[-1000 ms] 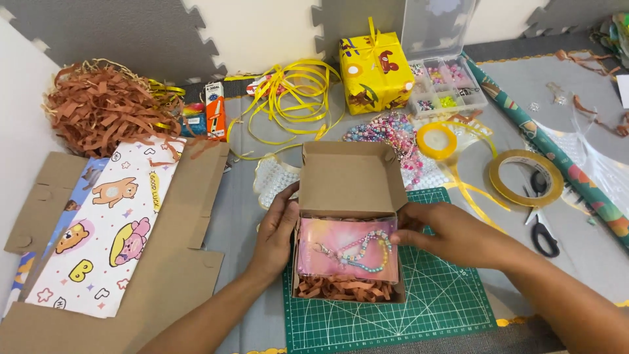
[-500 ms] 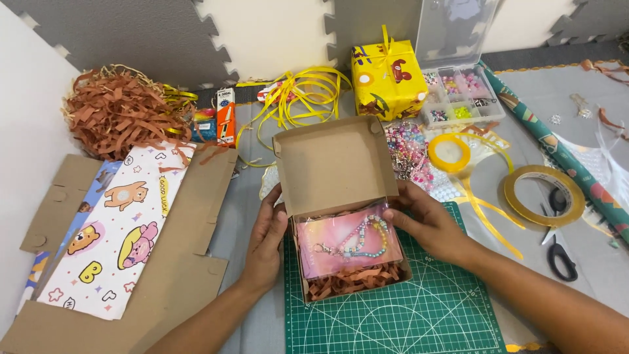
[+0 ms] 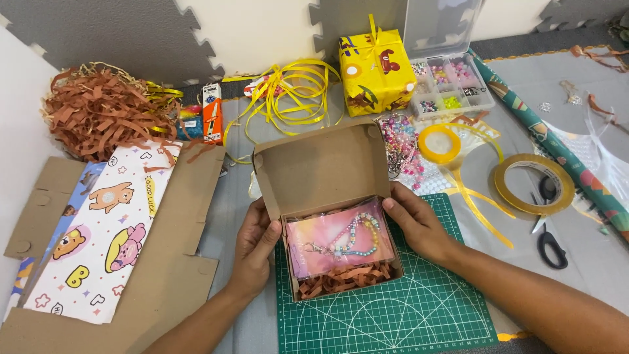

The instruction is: Folding a cardboard box, filling it with shredded paper, placing a keychain inside, and wrapping it in paper.

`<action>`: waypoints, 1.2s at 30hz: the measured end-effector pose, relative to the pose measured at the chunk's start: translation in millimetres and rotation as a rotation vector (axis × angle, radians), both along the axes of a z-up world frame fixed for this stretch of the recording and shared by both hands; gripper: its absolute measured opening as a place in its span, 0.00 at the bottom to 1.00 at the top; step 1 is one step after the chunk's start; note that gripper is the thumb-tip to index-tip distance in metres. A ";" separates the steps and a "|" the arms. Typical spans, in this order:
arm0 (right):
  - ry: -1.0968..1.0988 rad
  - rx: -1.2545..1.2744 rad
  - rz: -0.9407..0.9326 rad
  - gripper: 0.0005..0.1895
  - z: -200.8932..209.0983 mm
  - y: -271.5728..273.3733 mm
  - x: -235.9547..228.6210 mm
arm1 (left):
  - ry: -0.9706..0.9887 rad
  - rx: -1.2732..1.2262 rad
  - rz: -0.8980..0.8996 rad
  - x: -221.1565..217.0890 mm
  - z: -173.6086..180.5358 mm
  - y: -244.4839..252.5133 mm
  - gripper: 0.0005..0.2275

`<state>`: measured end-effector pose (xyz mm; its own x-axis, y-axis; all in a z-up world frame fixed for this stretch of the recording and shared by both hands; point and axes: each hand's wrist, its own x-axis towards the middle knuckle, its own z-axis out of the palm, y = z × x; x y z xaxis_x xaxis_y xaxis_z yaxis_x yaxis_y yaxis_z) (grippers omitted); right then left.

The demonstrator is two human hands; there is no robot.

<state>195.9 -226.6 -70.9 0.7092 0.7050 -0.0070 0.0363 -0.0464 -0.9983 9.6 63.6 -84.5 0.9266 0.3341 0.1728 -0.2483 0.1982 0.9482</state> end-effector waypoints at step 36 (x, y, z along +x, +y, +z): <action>-0.257 0.140 0.040 0.19 -8.3 -1.9 1.0 | 0.001 0.495 0.024 0.5 16.6 -3.7 0.19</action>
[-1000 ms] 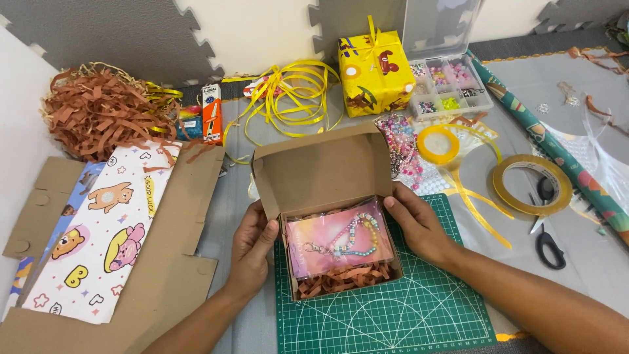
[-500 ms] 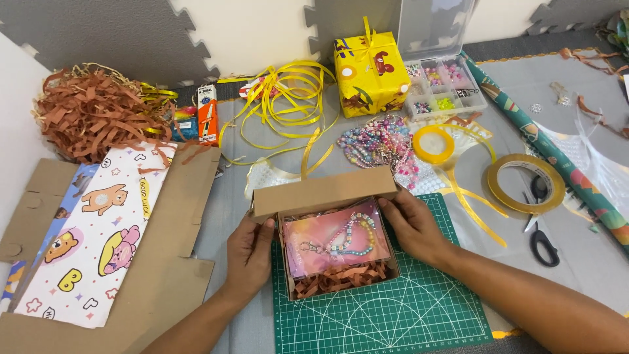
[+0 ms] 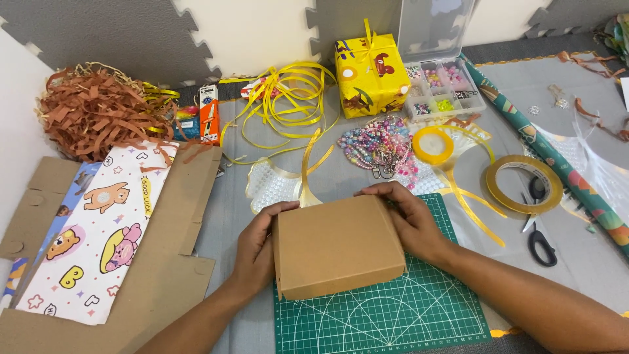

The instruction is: Folding a cardboard box, filling it with shredded paper, placing a keychain inside, and wrapping it in paper.

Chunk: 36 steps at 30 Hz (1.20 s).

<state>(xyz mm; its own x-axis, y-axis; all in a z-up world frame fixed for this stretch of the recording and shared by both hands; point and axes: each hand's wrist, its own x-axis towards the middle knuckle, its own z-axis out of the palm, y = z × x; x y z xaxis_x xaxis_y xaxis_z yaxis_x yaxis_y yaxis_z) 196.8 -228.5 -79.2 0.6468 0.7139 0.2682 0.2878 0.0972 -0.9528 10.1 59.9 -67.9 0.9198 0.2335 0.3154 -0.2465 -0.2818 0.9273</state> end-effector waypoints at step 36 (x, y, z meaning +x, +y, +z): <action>0.026 -0.029 0.364 0.70 26.0 -15.7 12.2 | -0.119 0.262 -0.057 -14.6 -4.2 -5.6 0.51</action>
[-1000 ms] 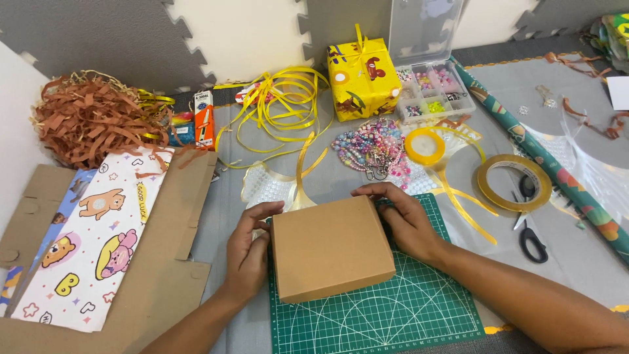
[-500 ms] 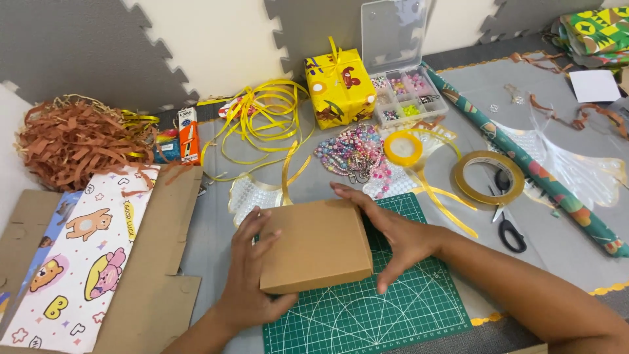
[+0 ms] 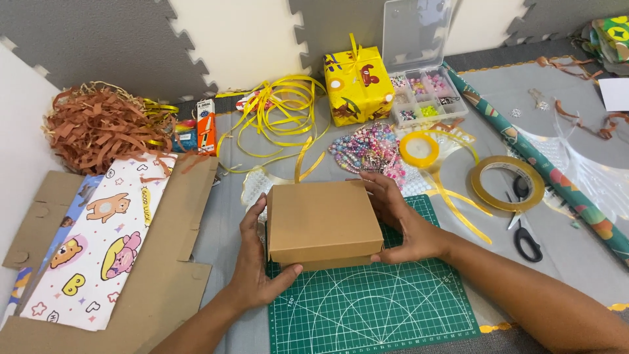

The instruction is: Folding a cardboard box, filling it with shredded paper, placing a keychain inside, and wrapping it in paper.

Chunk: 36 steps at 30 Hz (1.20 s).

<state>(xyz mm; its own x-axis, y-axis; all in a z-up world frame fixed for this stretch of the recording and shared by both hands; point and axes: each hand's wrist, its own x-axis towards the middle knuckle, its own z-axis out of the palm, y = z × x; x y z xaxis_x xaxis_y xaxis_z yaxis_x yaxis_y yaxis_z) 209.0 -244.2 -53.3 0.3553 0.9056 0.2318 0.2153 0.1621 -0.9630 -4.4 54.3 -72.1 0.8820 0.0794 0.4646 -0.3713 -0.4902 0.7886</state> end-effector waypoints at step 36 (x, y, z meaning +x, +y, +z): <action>-0.216 -0.064 -0.196 0.42 -27.0 0.9 6.1 | 0.094 -0.106 -0.046 9.3 14.3 0.2 0.49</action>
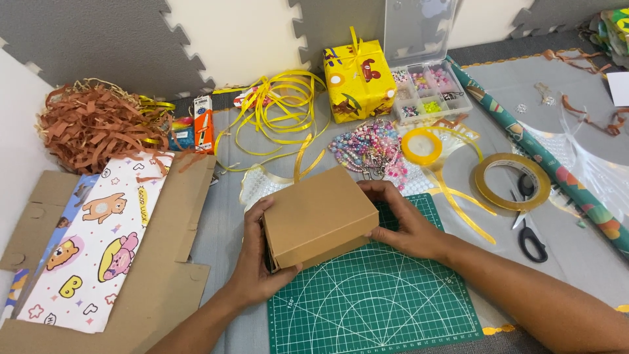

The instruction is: Folding a cardboard box, filling it with shredded paper, placing a keychain inside, and wrapping it in paper.

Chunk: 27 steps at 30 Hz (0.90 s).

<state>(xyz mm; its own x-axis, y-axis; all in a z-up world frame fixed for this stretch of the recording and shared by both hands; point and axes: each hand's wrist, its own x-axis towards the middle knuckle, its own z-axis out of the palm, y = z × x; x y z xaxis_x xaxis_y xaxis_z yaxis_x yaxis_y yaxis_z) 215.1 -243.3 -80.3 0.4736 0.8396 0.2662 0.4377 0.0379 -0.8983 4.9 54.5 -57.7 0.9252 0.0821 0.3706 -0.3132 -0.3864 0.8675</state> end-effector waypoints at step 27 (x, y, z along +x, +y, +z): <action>-0.808 0.033 -0.235 0.36 -1.6 10.9 -12.0 | 0.002 -0.070 -0.096 3.1 -11.6 5.1 0.67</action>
<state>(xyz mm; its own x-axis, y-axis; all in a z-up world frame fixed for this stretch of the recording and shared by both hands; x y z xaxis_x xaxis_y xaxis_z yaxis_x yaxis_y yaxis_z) 203.1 -232.4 -81.9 0.2885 0.7288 0.6210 0.9454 -0.1142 -0.3052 7.9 59.7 -69.3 0.9308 0.0192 0.3649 -0.3437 -0.2930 0.8922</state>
